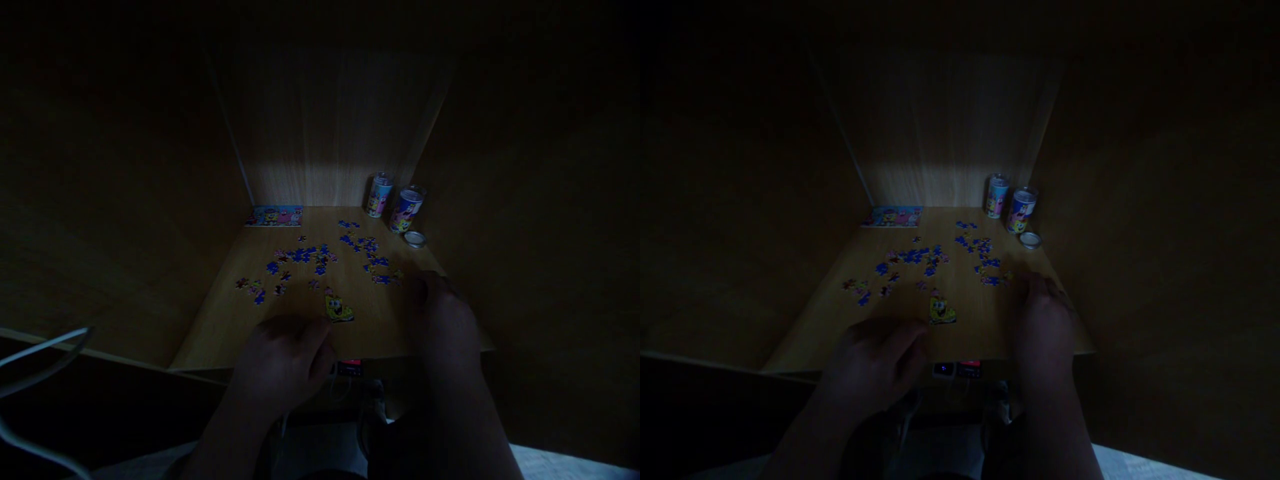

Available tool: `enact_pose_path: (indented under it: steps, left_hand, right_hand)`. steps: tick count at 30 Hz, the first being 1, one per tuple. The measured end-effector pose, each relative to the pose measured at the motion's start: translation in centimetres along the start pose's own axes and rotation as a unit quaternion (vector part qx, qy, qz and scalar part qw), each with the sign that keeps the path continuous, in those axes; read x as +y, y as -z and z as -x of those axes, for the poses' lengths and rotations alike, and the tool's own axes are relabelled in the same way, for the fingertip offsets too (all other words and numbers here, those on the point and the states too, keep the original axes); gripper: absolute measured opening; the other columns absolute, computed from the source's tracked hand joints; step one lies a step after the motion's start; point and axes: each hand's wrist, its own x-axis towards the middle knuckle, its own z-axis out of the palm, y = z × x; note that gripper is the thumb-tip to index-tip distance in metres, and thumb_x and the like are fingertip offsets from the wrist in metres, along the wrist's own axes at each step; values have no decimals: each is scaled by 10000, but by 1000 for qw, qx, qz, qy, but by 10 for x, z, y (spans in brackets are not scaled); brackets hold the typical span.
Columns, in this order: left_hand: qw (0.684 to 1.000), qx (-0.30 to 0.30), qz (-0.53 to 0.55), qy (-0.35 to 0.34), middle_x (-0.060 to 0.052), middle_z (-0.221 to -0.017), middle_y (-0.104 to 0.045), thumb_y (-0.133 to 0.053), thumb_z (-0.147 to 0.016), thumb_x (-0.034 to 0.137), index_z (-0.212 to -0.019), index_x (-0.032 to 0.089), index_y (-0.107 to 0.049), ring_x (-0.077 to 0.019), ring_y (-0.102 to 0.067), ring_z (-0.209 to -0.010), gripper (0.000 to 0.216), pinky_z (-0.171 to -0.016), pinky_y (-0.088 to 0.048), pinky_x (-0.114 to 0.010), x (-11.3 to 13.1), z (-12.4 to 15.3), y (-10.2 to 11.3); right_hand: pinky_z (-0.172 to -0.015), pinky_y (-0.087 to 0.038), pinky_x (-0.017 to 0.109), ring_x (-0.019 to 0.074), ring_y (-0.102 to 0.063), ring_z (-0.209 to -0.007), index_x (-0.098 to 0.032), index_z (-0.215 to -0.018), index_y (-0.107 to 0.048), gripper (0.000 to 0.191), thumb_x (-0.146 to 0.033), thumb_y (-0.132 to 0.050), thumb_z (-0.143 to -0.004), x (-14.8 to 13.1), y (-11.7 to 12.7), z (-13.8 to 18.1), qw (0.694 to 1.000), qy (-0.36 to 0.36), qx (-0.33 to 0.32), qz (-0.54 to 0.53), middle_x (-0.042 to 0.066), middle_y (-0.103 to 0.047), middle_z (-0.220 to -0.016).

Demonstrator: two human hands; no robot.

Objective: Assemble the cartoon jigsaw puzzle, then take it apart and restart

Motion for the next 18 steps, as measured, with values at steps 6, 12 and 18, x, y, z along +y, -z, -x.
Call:
enact_pose_path:
  steps: [6,12,18]
  left_hand:
    - [999,-31,45,-3,-5,-694,-719,-556,-961,231,-927,230,-671,-231,-712,-595,120,-552,-528,-391,3,0,4]
    - [998,-46,40,0,0,-701,-712,-560,-982,256,-926,235,-665,-242,-713,-613,121,-568,-520,-408,3,1,2]
    - [999,-39,37,-2,-4,-685,-702,-556,-988,250,-880,234,-651,-225,-697,-599,145,-561,-505,-383,4,-1,3]
  right_hand:
    - [-837,-534,371,290,-748,-1021,-176,-1349,-707,382,-177,-523,-1015,1,-2,1,1000,9,-3,9,161,-761,-1249]
    - [-856,-540,376,290,-735,-1033,-259,-1411,-723,458,-173,-563,-992,1,-3,1,999,27,-24,33,142,-733,-1281]
    - [-852,-527,390,307,-732,-1014,-159,-1284,-737,340,-214,-521,-1026,1,-4,-2,999,3,-25,29,173,-752,-1175]
